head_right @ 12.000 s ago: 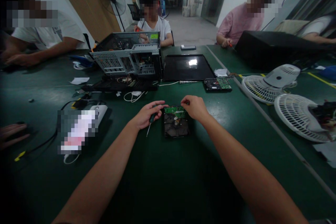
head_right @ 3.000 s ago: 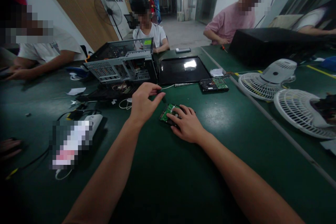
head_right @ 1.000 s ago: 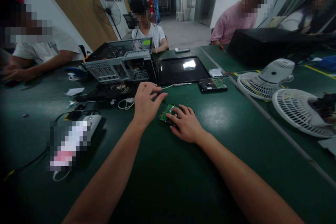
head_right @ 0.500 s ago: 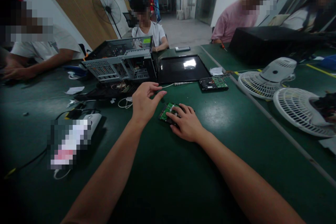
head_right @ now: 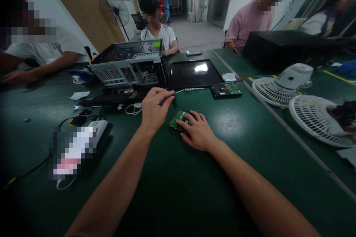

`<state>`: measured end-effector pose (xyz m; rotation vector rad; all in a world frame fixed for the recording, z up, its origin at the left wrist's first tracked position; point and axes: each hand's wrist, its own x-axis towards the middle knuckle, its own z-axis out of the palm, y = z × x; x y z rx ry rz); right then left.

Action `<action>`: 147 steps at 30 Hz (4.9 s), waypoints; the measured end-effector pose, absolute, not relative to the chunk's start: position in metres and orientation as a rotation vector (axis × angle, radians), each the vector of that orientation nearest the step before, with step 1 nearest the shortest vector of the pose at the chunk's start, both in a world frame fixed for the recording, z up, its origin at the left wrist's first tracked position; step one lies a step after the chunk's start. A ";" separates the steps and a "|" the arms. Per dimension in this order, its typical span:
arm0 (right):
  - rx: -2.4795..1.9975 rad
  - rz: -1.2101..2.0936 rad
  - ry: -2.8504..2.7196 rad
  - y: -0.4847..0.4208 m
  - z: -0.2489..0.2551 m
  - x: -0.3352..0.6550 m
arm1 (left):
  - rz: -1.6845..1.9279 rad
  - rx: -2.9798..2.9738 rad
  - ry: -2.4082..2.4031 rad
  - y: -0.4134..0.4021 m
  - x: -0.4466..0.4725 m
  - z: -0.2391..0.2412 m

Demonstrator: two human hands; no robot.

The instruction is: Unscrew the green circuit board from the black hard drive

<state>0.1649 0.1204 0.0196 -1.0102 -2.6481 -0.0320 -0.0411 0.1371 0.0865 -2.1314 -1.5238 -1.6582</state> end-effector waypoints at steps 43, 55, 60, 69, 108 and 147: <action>-1.012 -0.023 -2.641 0.122 0.018 0.165 | -1.575 -2.194 -1.533 0.140 -0.041 0.076; -1.018 -0.014 -2.643 0.122 0.018 0.165 | -1.427 -2.261 -1.535 0.136 -0.041 0.088; -1.025 -0.006 -2.637 0.121 0.019 0.166 | -1.430 -2.248 -1.522 0.136 -0.040 0.086; -1.029 -0.003 -2.640 0.121 0.019 0.166 | -1.356 -2.273 -1.470 0.134 -0.041 0.089; -1.027 0.002 -2.635 0.121 0.019 0.167 | -1.670 -2.181 -1.498 0.137 -0.035 0.079; -1.029 -0.011 -2.643 0.122 0.017 0.167 | -1.371 -2.194 -1.543 0.132 -0.040 0.094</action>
